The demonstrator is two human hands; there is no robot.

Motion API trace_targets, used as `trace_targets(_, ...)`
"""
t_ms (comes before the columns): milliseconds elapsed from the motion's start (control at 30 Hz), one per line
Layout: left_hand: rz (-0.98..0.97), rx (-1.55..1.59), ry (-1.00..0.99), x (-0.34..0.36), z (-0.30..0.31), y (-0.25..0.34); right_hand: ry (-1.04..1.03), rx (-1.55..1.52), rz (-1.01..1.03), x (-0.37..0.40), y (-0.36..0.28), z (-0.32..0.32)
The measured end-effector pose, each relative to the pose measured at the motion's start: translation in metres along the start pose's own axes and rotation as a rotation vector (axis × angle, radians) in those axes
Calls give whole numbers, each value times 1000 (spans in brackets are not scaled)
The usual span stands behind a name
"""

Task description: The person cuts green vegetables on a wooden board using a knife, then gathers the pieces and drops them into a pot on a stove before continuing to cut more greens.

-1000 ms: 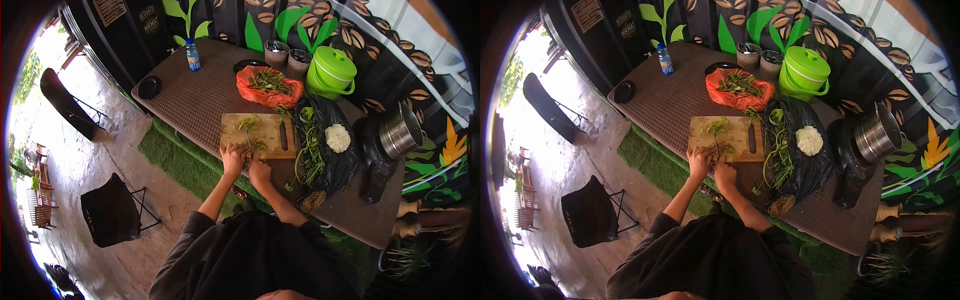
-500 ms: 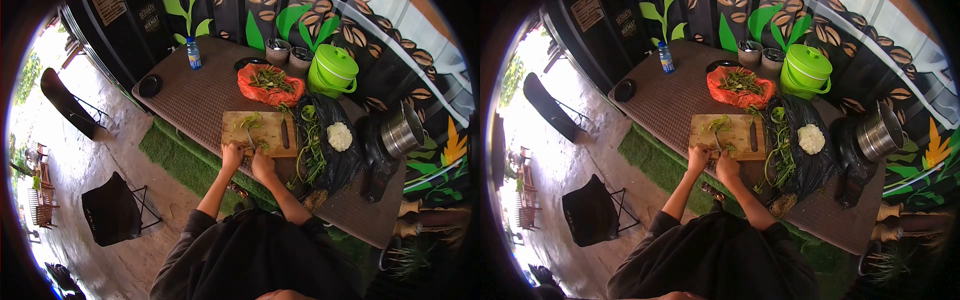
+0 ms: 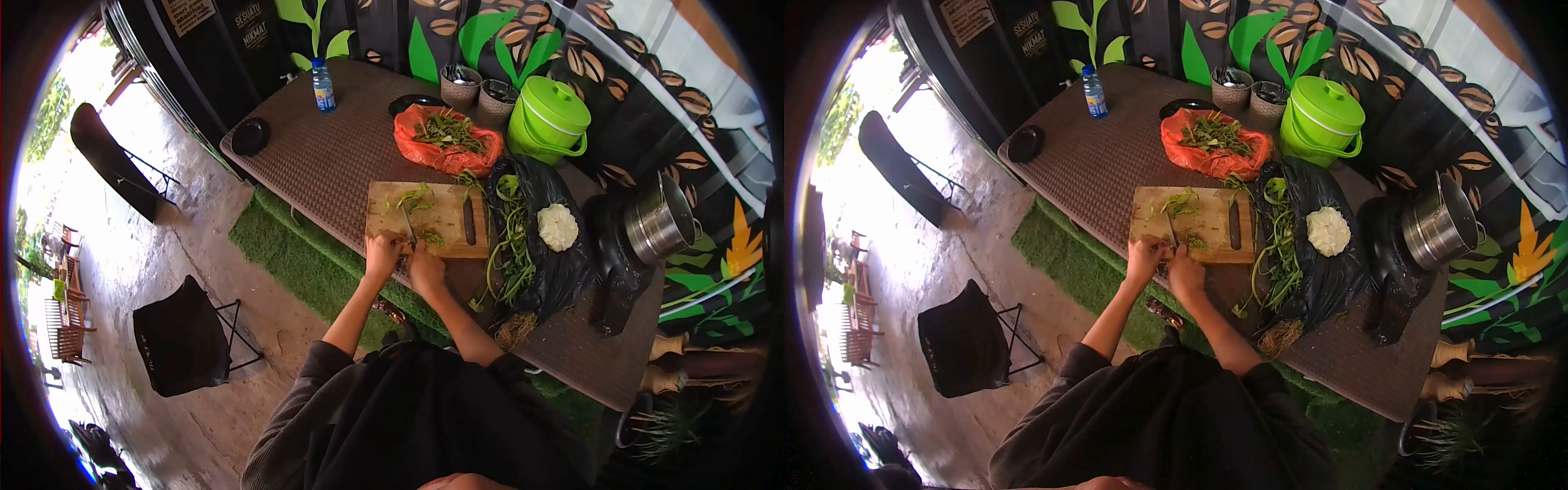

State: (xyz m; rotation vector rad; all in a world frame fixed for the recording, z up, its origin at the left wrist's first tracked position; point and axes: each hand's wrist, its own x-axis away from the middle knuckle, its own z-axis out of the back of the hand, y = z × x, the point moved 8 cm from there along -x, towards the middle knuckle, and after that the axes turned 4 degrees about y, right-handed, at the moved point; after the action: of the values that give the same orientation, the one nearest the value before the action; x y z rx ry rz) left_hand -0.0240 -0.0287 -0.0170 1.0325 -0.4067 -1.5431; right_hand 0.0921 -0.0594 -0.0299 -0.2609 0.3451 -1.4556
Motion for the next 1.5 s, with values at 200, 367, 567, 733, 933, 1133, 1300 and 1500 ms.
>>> trace_targets(200,-139,-51,-12,10,4,15,13,29,-36,6,-3,-3)
trace_targets(367,-147,-43,-34,9,5,14,-144,-55,22,-8,4,-13)
trace_targets(567,-27,19,-73,3,4,5,-52,44,-37,4,-4,-10)
trace_targets(733,53,55,-22,0,2,-10,-79,-14,23,0,-2,-8)
trace_targets(933,65,-1,-39,-3,14,-3,-46,51,45,-8,-4,-11)
trace_targets(1133,-24,19,-35,2,16,-1,-44,42,-30,6,-13,-13)
trace_targets(1300,-93,-14,-83,7,17,3,-125,-85,43,-11,-2,-15)
trace_targets(1500,-91,-23,-71,4,16,0,-15,59,-17,9,-18,-12)
